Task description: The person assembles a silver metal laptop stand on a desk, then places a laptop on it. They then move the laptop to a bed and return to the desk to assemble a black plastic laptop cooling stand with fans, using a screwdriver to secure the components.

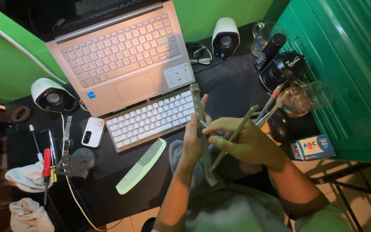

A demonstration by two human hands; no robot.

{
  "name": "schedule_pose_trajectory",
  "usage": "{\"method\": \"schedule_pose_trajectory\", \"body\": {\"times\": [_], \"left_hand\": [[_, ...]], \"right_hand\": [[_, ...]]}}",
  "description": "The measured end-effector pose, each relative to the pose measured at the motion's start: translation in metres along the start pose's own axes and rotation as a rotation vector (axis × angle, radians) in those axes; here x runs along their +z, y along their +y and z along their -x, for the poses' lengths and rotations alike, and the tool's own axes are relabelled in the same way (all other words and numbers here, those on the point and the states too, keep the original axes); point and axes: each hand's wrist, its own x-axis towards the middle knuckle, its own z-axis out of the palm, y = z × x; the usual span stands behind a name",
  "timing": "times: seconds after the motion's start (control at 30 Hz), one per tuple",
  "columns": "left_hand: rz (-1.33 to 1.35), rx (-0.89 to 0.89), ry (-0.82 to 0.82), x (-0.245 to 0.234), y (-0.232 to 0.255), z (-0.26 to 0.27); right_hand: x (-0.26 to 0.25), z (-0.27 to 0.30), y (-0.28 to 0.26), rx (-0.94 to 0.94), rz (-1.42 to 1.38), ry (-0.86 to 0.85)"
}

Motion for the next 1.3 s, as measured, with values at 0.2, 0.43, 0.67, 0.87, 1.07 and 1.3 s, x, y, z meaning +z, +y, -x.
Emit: {"method": "schedule_pose_trajectory", "body": {"times": [0.2,0.43,0.67,0.87,1.07,1.3], "left_hand": [[0.018,-0.004,0.008,0.0,0.0,0.0],[0.003,0.003,-0.013,0.0,0.0,0.001],[-0.095,0.05,-0.013,0.001,0.002,-0.001],[-0.035,-0.009,0.013,0.002,0.004,-0.001],[-0.052,0.043,0.006,0.005,0.004,-0.002],[0.023,0.039,0.014,0.004,0.004,0.0]], "right_hand": [[0.0,-0.001,-0.004,0.026,-0.022,-0.01],[0.001,0.0,0.001,-0.003,-0.006,0.01],[0.001,0.003,0.004,0.059,-0.148,0.024],[0.001,0.002,0.006,0.001,-0.273,0.043],[0.001,0.0,0.009,-0.006,-0.271,0.032],[0.0,0.003,0.005,0.153,-0.086,0.049]]}}
